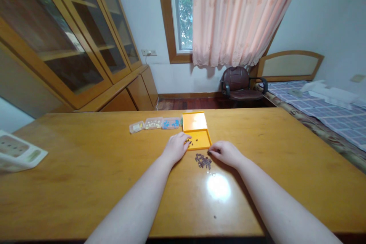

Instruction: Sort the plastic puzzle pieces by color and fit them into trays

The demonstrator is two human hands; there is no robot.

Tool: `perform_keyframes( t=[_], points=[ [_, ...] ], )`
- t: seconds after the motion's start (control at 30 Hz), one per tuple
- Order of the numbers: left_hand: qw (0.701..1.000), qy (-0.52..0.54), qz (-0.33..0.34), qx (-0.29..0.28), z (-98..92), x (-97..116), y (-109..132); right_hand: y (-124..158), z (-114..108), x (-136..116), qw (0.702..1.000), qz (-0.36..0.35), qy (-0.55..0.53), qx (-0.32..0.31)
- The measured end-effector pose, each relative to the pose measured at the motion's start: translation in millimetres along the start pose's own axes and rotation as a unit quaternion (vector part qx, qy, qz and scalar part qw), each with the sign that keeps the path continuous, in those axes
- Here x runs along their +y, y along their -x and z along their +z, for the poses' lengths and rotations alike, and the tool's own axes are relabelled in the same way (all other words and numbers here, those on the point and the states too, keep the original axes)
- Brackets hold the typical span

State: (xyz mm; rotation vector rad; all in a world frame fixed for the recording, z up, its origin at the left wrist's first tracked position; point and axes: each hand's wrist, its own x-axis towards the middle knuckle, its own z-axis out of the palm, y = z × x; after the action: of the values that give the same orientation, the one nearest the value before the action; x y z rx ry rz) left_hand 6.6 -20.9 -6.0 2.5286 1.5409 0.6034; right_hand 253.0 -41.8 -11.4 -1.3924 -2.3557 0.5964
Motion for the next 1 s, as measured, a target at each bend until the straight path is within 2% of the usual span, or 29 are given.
perform_keyframes(
  t=[0.1,0.2,0.27,0.37,0.47,0.6,0.7,0.77,0.9,1.0],
  points=[
    [0.999,0.012,0.031,-0.018,-0.3,2,1,0,1,3,1.0,-0.008,-0.008,-0.026],
    [0.993,0.015,0.097,-0.068,-3.2,9,4,-1,2,5,0.999,-0.016,0.009,-0.047],
    [0.987,0.016,0.13,-0.098,-4.7,13,4,-1,2,5,0.999,-0.018,0.024,-0.043],
    [0.983,0.011,0.143,-0.115,-5.0,15,5,-1,2,3,0.998,-0.024,0.045,-0.027],
    [0.982,0.004,0.143,-0.119,-3.6,14,4,-2,4,0,0.999,-0.018,0.039,0.002],
    [0.981,-0.002,0.145,-0.128,-1.9,13,4,-5,8,-1,0.995,0.026,-0.036,0.093],
    [0.982,-0.004,0.142,-0.128,-0.8,12,4,-6,5,1,0.989,0.055,-0.067,0.116],
    [0.983,-0.002,0.137,-0.126,0.2,12,3,-4,0,3,0.991,0.068,-0.059,0.095],
    [0.984,-0.001,0.129,-0.125,1.4,13,3,1,-10,8,0.997,0.055,-0.053,-0.018],
    [0.984,-0.001,0.127,-0.123,1.3,14,2,1,-10,12,0.996,0.048,-0.049,-0.047]
  ],
)
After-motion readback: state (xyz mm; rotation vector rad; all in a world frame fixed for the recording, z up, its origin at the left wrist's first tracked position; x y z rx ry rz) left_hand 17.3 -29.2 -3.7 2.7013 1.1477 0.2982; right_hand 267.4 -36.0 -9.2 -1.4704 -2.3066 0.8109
